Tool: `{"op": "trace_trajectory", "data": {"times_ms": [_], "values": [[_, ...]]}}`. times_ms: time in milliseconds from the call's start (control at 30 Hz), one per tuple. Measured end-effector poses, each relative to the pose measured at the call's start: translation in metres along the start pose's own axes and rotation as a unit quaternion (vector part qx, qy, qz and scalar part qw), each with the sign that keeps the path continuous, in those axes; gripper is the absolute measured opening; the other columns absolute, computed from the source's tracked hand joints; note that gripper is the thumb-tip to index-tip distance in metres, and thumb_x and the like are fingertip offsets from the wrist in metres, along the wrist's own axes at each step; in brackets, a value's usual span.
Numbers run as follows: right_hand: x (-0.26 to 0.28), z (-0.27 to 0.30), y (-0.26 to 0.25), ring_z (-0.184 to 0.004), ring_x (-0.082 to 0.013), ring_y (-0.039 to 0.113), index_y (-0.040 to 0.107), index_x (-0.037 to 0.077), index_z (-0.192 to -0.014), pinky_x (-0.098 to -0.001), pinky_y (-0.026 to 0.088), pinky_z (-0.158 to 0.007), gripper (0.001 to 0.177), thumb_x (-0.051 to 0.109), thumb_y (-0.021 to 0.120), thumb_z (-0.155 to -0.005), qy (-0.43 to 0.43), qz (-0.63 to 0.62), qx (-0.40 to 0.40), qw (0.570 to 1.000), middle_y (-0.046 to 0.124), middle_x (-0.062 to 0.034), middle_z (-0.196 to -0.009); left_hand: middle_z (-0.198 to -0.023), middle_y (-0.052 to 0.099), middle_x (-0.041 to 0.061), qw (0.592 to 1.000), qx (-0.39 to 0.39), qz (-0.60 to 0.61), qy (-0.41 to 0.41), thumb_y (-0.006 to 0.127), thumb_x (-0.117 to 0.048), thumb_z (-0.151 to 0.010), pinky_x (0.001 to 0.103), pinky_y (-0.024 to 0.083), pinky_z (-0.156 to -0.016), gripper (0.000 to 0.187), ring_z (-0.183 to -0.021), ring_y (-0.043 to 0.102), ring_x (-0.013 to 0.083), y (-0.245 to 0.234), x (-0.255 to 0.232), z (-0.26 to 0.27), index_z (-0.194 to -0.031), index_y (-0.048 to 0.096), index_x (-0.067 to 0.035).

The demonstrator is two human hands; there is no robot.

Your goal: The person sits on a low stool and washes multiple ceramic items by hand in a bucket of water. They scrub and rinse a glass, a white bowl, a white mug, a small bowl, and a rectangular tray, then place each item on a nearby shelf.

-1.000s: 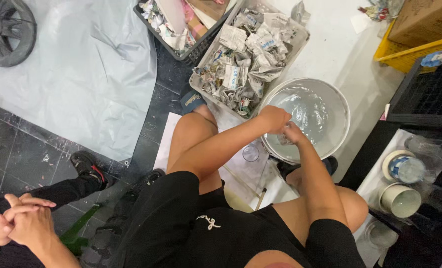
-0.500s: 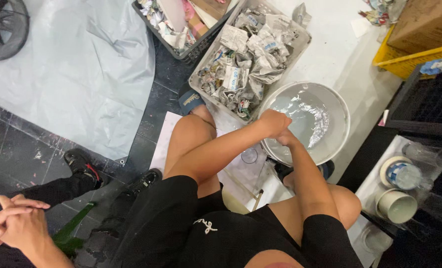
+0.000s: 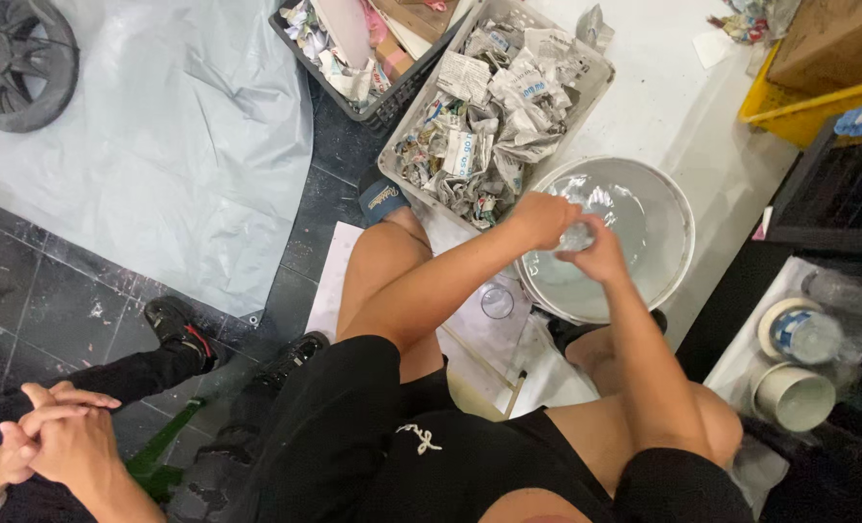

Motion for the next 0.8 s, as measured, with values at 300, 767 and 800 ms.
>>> {"op": "trace_trajectory", "data": {"times_ms": [300,767,800], "values": [[0.084,0.056,-0.1,-0.116,-0.0236,0.066,0.065,0.01,-0.128,-0.0393,0.053,-0.098,0.069,0.017,0.092,-0.064,-0.018,-0.005,-0.049,0.999,0.07,-0.005,-0.129,-0.125,0.062,0.013,0.994,-0.035,0.067,0.077,0.086,-0.007,-0.061,0.047,0.054,-0.087,0.096,-0.111,0.064,0.0369,-0.02,-0.039,0.006,-0.146,0.042,-0.018],[0.17,0.109,-0.141,-0.128,-0.0277,0.06,0.056,0.002,-0.139,-0.0383,0.054,-0.104,0.074,0.017,0.091,-0.075,-0.214,-0.047,-0.151,0.964,0.058,-0.0126,-0.14,-0.124,0.07,0.017,0.927,-0.161,0.308,0.141,0.094,-0.031,-0.063,0.044,0.055,-0.097,0.08,-0.115,0.068,0.0382,-0.016,-0.061,0.002,-0.131,0.058,-0.008],[0.17,0.111,-0.144,-0.129,-0.0306,0.059,0.058,0.001,-0.137,-0.0409,0.052,-0.106,0.073,0.016,0.092,-0.075,-0.243,-0.005,-0.175,0.954,0.059,-0.0145,-0.14,-0.123,0.07,0.018,0.935,-0.154,0.299,0.116,0.094,-0.031,-0.061,0.044,0.055,-0.097,0.081,-0.115,0.067,0.0381,-0.012,-0.06,0.001,-0.13,0.059,-0.007]]}}
Point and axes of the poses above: each hand's wrist, its own z-axis away from the middle knuckle, its own y-axis out of the palm, x = y × z, the point moved 3 cm from there along -z, towards the middle knuckle
